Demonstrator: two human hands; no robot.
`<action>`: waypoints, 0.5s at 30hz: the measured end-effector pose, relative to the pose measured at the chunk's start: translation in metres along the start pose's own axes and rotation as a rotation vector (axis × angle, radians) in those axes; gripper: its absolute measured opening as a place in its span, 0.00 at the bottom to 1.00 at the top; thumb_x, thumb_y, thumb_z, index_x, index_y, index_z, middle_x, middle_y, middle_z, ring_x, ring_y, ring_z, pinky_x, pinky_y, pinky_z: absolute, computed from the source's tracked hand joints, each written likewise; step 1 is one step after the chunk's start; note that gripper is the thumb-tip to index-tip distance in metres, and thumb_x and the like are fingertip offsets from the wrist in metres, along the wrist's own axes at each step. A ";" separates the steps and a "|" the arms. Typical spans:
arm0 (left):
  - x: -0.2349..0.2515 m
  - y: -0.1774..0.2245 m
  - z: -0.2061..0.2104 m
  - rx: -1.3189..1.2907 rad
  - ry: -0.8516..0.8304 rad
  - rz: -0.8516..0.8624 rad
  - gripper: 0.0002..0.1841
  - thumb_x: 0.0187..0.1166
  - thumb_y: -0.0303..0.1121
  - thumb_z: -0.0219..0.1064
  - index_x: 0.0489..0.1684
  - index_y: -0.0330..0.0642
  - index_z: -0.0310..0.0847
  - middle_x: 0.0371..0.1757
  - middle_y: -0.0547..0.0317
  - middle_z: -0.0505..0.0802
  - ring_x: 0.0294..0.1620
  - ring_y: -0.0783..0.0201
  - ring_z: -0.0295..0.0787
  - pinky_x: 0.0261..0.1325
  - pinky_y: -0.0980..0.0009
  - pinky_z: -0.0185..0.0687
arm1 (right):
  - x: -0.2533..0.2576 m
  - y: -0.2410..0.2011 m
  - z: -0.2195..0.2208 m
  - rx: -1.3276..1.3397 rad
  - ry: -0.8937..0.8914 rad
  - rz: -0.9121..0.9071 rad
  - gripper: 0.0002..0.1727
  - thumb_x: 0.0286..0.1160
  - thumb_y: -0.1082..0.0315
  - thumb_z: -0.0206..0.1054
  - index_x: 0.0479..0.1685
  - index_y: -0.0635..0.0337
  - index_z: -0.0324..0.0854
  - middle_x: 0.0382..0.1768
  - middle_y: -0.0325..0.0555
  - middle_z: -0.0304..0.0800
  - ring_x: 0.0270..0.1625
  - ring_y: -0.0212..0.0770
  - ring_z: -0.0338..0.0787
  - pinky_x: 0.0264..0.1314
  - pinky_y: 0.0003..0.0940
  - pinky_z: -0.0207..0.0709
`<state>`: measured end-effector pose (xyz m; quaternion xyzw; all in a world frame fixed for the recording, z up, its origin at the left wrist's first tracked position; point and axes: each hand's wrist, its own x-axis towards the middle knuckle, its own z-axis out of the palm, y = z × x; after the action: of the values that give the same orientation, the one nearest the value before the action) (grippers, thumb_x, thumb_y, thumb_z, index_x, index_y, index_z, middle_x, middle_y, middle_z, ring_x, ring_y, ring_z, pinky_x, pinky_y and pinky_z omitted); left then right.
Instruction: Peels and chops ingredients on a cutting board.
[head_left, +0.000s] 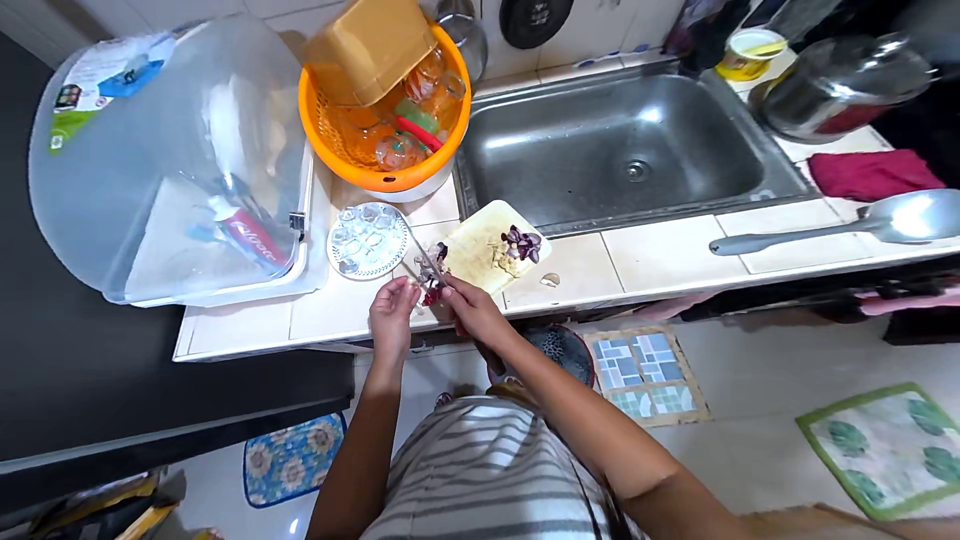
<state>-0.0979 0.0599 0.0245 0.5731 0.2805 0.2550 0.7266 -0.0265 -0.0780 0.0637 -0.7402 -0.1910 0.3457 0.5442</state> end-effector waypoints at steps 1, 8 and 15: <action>0.000 -0.003 0.003 0.107 -0.059 0.058 0.10 0.81 0.18 0.64 0.57 0.26 0.77 0.44 0.57 0.91 0.41 0.72 0.91 0.53 0.72 0.89 | -0.003 0.001 -0.006 0.036 0.035 0.021 0.23 0.96 0.63 0.48 0.76 0.68 0.76 0.37 0.53 0.86 0.30 0.37 0.82 0.39 0.32 0.79; -0.003 -0.015 0.056 0.874 -0.533 0.543 0.09 0.80 0.22 0.66 0.49 0.26 0.90 0.54 0.34 0.92 0.56 0.42 0.92 0.64 0.50 0.84 | -0.030 0.025 -0.053 0.008 0.333 0.053 0.22 0.96 0.65 0.46 0.56 0.76 0.81 0.29 0.50 0.83 0.29 0.35 0.84 0.41 0.32 0.82; 0.014 -0.022 0.075 1.052 -0.711 0.469 0.13 0.82 0.17 0.60 0.51 0.30 0.92 0.62 0.38 0.92 0.69 0.41 0.88 0.76 0.49 0.76 | -0.057 0.009 -0.072 -0.299 0.161 0.228 0.22 0.94 0.72 0.41 0.78 0.76 0.65 0.46 0.67 0.85 0.43 0.53 0.89 0.54 0.44 0.82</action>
<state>-0.0350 0.0131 0.0155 0.9451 -0.0207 0.0316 0.3245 -0.0143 -0.1670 0.0844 -0.8549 -0.1111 0.3125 0.3989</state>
